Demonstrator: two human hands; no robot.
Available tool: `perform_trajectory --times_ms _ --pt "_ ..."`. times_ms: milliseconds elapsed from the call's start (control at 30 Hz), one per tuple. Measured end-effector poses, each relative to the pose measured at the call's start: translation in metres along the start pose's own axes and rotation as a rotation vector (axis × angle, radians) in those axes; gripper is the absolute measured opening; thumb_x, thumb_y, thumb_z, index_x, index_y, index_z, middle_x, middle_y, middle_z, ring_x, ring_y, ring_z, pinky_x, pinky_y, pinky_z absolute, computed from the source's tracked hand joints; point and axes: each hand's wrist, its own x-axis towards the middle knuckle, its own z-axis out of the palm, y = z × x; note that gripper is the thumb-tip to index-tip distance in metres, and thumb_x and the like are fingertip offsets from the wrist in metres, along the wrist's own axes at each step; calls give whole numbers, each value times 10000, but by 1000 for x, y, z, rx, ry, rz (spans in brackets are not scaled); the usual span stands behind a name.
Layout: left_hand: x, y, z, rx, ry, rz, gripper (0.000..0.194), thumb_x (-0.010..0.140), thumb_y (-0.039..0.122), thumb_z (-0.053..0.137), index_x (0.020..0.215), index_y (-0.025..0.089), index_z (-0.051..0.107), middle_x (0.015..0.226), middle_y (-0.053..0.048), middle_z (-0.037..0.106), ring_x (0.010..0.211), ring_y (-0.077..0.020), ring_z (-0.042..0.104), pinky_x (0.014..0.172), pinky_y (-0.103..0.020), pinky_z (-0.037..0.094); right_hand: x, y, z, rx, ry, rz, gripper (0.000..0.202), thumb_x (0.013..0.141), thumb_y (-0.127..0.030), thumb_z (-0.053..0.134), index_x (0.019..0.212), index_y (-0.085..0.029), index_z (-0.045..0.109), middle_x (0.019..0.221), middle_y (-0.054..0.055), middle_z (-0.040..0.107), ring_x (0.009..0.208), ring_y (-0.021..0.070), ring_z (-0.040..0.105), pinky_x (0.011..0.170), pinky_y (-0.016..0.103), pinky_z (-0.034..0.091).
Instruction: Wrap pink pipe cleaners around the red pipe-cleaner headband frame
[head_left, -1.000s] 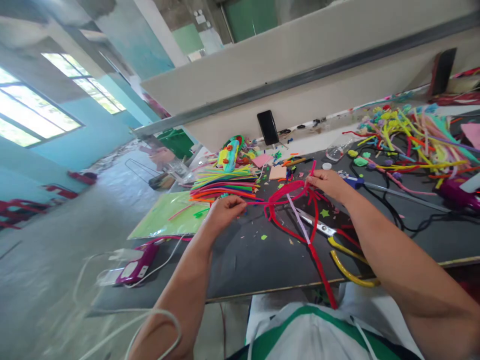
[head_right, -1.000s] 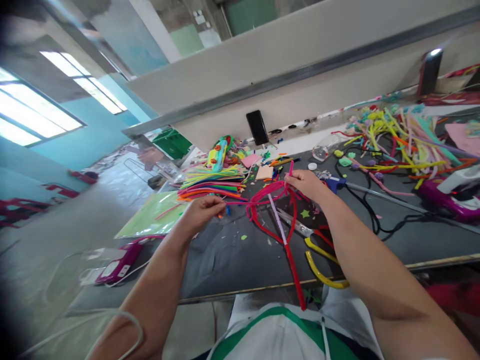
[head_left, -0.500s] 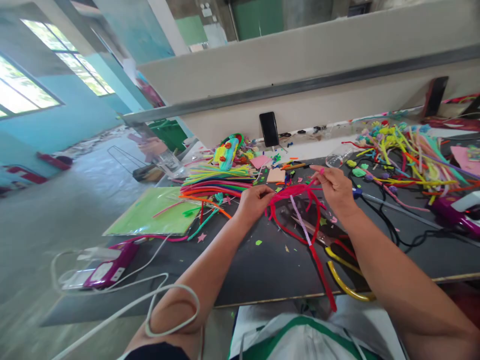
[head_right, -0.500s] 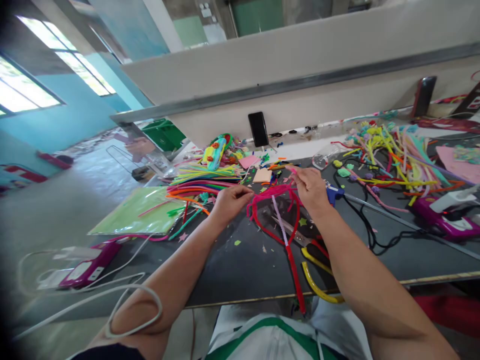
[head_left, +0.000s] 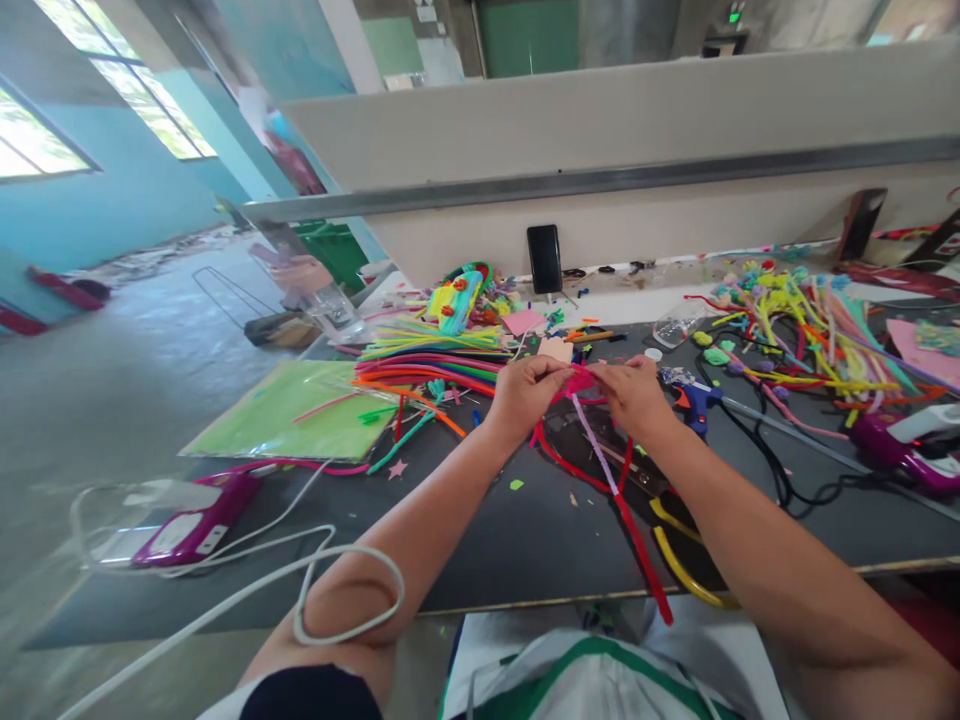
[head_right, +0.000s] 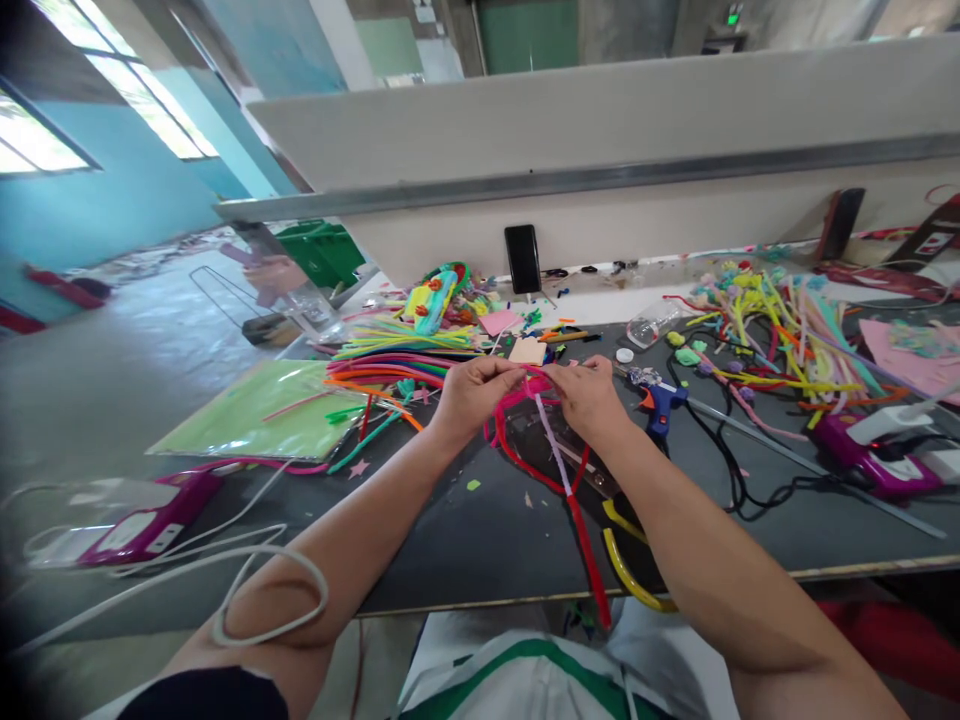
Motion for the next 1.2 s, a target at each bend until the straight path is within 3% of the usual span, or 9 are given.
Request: perform_trajectory --times_ms 200,367,533,700,867,933,1200 --pt "0 2 -1 -56 6 -33 182 764 324 642 740 160 717 683 -16 686 632 -133 595 568 -222 445 -1 2 -2 -3 -32 13 320 897 -99 398 1116 -219 599 966 49 728 824 184 641 874 397 253" --pt "0 2 1 -8 -54 43 175 779 310 621 741 159 700 696 -15 669 639 -121 565 578 -219 424 -2 4 3 27 -37 14 323 876 -95 433 1130 -209 596 941 57 728 831 186 642 878 392 253" --pt "5 2 2 54 -47 103 144 783 268 584 717 162 657 664 1 609 631 -108 522 578 -212 396 -1 2 5 87 -36 23 302 924 -163 406 1160 -215 586 1004 72 721 863 187 638 866 380 261" --pt "14 3 -5 73 -24 95 129 778 242 553 701 164 621 649 17 565 617 -101 489 581 -211 377 -2 -5 -4 85 54 87 314 916 -182 419 1195 -195 561 1162 117 656 1065 224 565 874 383 262" --pt "23 5 -15 166 -26 135 125 770 236 549 702 165 627 630 21 549 606 -103 475 573 -214 361 -7 -8 2 216 -210 -121 202 892 -182 483 977 -215 664 1003 61 709 903 179 608 847 367 263" --pt "25 9 -17 215 -16 161 124 768 232 552 702 166 633 631 18 558 604 -104 480 573 -220 358 -8 -9 7 249 -296 -142 186 873 -167 517 943 -218 682 980 53 718 863 167 611 842 364 261" --pt "31 21 -11 240 111 162 126 754 211 560 650 161 611 601 22 577 548 -89 465 543 -222 347 -8 -9 13 263 -375 -95 177 840 -133 552 917 -209 693 957 30 727 853 148 618 833 355 258"
